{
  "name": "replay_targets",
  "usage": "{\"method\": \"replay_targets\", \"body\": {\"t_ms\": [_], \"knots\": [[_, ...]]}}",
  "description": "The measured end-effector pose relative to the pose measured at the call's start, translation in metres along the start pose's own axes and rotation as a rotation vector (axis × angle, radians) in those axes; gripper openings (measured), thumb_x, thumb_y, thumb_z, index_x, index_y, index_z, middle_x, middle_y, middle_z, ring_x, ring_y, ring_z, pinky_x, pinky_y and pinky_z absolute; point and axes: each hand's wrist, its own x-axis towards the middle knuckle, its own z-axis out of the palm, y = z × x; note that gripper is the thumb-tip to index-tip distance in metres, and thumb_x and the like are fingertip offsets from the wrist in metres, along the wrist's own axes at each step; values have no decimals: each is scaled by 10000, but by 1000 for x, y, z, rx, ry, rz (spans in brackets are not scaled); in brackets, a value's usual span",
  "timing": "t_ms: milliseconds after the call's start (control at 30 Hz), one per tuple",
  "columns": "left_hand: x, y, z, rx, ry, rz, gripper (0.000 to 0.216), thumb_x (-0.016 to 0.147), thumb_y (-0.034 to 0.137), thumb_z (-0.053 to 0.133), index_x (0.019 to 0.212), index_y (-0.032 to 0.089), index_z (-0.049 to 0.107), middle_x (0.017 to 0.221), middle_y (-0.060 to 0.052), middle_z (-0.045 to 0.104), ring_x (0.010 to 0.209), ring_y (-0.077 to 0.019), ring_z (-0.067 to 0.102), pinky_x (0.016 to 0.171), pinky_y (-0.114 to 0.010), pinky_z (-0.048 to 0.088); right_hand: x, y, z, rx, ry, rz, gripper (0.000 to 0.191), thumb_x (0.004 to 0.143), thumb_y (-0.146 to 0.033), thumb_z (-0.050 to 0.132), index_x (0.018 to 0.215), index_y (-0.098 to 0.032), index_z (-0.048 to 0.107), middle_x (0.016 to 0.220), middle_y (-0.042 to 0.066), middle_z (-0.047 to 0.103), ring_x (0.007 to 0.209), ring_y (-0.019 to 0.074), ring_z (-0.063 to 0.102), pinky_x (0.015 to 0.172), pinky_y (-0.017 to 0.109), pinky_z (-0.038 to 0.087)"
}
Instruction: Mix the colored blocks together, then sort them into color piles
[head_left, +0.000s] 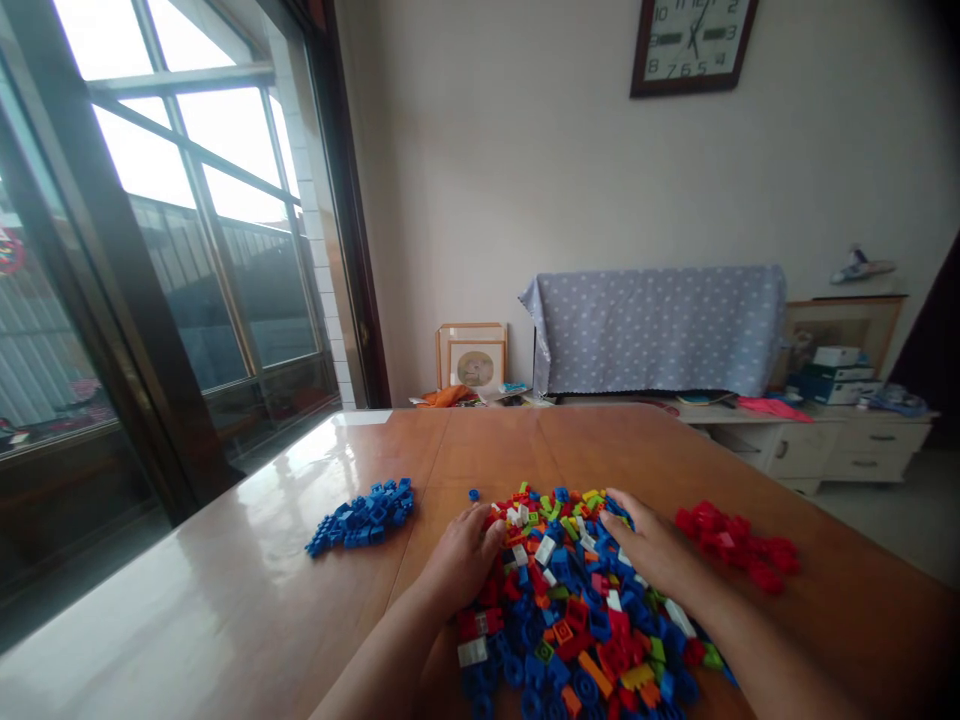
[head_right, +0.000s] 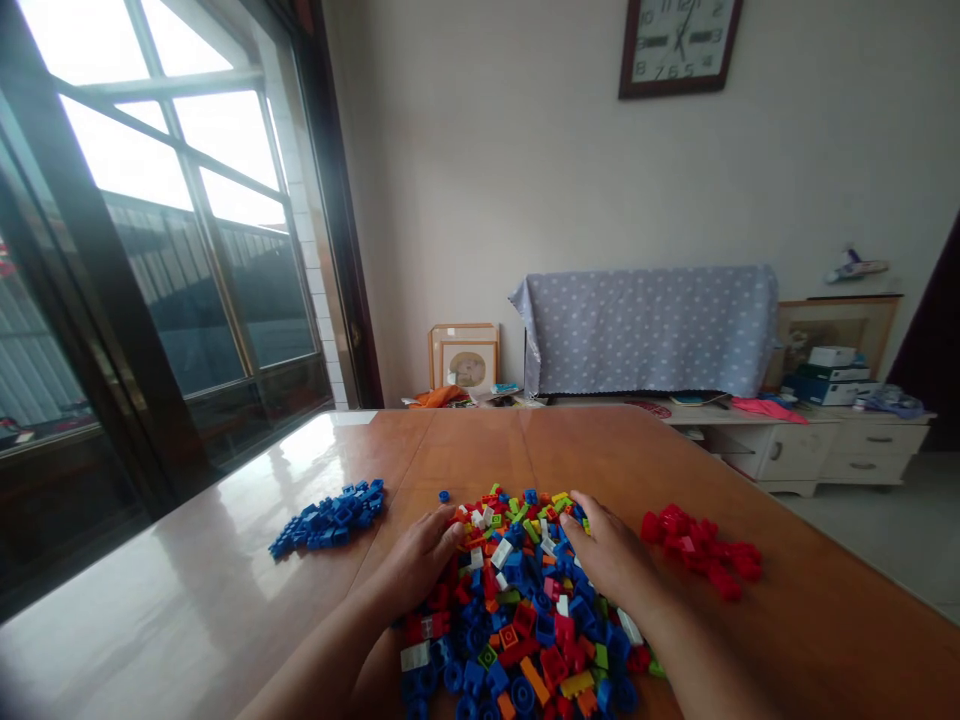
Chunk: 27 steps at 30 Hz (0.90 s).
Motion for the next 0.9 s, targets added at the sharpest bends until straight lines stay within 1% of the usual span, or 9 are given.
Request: {"method": "replay_targets", "body": {"t_ms": [33,100,233,367,533,600,700,800,900], "knots": [[-2,5,0,7,-29,39,411,1005,487,415,1197,238,680,1203,-83,712,1132,-247,636,973,-332,472,-1,0,2,-5,-28,5,548,939,-492,477,1375,-174,573,1403,147,614,1305,305,570,1110,477,430],[-4,12,-2,13,-45,85,395,1008,475,418,1205,254,681,1223,-77,698,1144,-245,621,994,-337,463,-3,-5,3,5,-87,-7,537,947,-479,462,1377,-177,576,1383,138,631,1296,290,579,1103,461,437],[-7,23,-6,18,-60,173,371,998,467,454,1182,263,704,1224,-82,687,1185,-258,584,1068,-373,420,-11,-27,0,42,-173,-110,462,942,-455,486,1308,-222,643,1320,100,675,1250,271,608,1068,432,465],[-14,36,-8,45,-107,266,375,930,509,583,1195,273,705,1223,-81,688,1216,-285,555,1083,-404,408,-21,-50,-7,67,-226,-237,401,920,-417,547,1247,-235,691,1292,95,685,1226,268,611,1075,434,456],[-20,44,-7,71,-182,333,398,842,494,704,1177,281,706,1263,-84,660,1179,-295,570,1038,-414,437,-33,-73,-12,127,-300,-327,351,925,-355,567,1231,-240,694,1272,82,688,1211,244,614,1068,404,461],[-20,43,-6,82,-181,335,399,824,475,724,1174,284,703,1267,-83,651,1178,-297,567,1029,-415,438,-35,-78,-12,155,-298,-352,303,928,-335,559,1169,-235,714,1207,71,712,1166,230,635,1043,382,476],[-19,39,-7,89,-167,327,309,835,437,713,1106,290,719,1201,-70,670,1140,-285,582,1007,-402,445,-33,-77,-12,179,-246,-340,267,943,-357,535,1074,-228,730,1112,57,736,1079,217,667,986,358,501],[-19,36,-9,89,-146,320,281,834,413,713,1090,299,717,1161,-57,680,1112,-276,589,982,-389,451,-24,-64,-10,155,-137,-246,299,944,-400,512,1059,-224,725,1084,54,746,1045,226,680,944,359,516],[-19,35,-9,94,-152,330,269,840,399,700,1089,296,714,1125,-53,691,1082,-269,599,963,-377,453,-11,-49,-9,105,-88,-150,323,913,-407,524,1108,-234,715,1098,47,754,1048,235,688,938,365,524]]}}
